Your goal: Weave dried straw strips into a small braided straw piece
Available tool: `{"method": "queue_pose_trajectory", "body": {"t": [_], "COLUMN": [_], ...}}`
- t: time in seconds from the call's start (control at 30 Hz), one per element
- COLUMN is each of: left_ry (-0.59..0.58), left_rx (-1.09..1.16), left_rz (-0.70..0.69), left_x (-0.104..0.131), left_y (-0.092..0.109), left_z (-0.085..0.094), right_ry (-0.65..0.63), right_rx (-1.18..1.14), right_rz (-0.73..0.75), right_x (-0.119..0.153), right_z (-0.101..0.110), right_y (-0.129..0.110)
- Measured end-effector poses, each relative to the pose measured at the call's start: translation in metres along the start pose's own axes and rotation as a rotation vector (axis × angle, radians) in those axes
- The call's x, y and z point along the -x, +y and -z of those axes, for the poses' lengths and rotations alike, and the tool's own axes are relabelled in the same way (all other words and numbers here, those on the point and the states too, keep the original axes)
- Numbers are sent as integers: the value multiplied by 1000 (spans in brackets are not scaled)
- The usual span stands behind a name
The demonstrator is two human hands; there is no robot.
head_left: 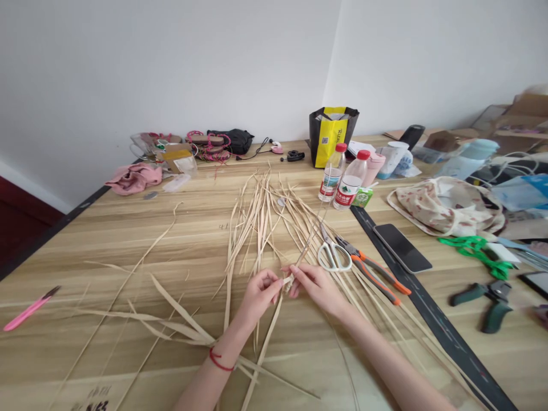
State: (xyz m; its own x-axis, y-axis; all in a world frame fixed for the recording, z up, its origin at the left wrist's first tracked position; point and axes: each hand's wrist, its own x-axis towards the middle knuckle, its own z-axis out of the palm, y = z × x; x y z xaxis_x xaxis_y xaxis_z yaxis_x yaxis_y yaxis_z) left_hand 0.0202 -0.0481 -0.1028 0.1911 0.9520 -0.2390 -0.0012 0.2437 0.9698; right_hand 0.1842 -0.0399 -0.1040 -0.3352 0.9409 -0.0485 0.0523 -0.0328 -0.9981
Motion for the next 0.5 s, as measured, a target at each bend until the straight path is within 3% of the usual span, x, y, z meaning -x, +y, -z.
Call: {"method": "queue_pose_trajectory", "body": {"t": [0.27, 0.5], "left_ry": [31, 35], "left_rx": [8, -3], "left_rz": [-33, -55], "left_x": [2, 6], "left_y": [1, 2], "left_z": [-1, -4], "right_ry": [4, 13], "right_rx": [105, 42], "right_rz": [54, 31], "right_x": [1, 1], "right_z": [-2, -3], "right_y": [7, 9]}}
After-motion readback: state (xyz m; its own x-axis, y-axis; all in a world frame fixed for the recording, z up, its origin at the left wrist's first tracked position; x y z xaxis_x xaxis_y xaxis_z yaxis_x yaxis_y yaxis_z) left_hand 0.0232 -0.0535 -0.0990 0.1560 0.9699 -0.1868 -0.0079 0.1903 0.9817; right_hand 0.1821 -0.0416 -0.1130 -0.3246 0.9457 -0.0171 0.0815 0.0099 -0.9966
